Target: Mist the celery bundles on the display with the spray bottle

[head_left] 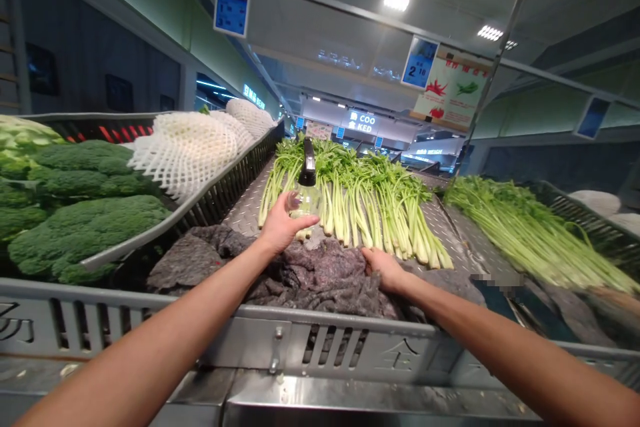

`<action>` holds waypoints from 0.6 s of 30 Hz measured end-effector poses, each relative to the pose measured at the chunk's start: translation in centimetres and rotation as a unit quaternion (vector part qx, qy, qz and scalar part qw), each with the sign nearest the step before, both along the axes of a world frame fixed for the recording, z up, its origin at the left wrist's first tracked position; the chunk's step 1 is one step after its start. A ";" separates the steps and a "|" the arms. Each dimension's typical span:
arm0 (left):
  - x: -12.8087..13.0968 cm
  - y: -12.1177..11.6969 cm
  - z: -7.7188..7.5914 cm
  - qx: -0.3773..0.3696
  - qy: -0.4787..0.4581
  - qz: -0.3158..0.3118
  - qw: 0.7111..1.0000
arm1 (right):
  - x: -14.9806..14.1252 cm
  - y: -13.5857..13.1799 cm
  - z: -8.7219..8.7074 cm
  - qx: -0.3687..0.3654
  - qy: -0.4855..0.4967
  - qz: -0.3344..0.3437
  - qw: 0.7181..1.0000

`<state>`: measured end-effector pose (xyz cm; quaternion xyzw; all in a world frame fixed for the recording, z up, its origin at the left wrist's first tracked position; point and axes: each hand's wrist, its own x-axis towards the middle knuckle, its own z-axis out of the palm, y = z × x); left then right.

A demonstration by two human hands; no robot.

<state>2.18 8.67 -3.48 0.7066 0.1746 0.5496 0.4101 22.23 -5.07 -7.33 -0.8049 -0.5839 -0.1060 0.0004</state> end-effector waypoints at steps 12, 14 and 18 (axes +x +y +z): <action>0.2 -0.1 0.2 -0.007 -0.035 0.000 0.999 | -5.5 -0.6 2.1 -0.086 -0.004 0.297 0.951; 0.1 0.0 0.3 -0.015 -0.044 0.004 0.999 | -5.7 1.9 1.4 -0.084 -0.023 0.304 0.949; -0.2 0.3 0.6 -0.027 -0.046 0.024 0.998 | -5.1 5.3 1.6 -0.020 -0.006 0.255 0.967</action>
